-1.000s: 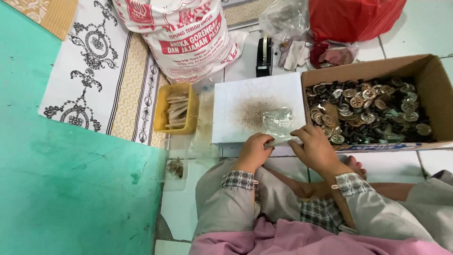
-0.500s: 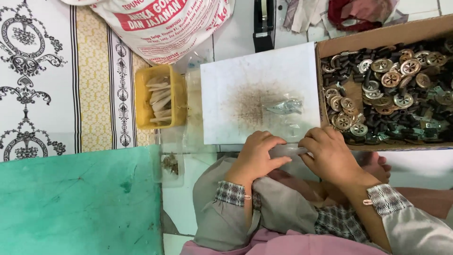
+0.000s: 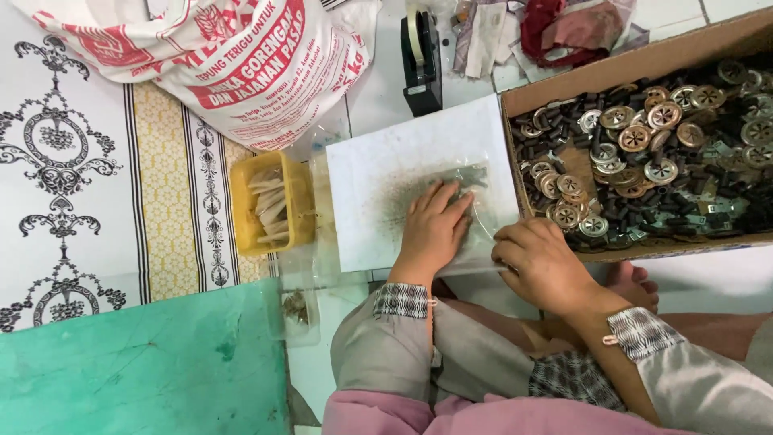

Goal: Packing small metal decorative parts into plastic bags and sealing them with a stapler.

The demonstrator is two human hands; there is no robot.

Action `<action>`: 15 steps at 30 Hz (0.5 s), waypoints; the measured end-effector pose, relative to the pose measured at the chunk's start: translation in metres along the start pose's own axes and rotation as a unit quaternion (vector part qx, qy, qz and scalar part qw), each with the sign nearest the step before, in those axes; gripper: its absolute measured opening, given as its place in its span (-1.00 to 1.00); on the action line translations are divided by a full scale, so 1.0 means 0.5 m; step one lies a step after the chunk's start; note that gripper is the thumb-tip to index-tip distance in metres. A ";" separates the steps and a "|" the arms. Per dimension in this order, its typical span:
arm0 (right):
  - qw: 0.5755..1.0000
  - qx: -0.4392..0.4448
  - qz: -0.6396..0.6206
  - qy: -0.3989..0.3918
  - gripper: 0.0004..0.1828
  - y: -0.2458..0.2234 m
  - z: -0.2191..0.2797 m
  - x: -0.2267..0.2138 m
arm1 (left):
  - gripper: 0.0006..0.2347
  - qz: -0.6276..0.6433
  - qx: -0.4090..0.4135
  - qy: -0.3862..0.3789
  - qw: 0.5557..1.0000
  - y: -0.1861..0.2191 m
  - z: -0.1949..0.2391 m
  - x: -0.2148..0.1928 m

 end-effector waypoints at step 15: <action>0.997 0.041 0.065 -0.011 -0.71 0.021 0.020 0.029 | -0.84 0.024 -0.033 -0.059 0.997 0.073 0.109 -0.052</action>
Point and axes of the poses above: each hand's wrist, its own z-axis away from the middle knuckle, its own x-axis out of the palm, y = z × x, the point moved 7 cm from there along -z, towards the middle knuckle, and after that the axes turned 1 degree about x, right-handed, at the moved point
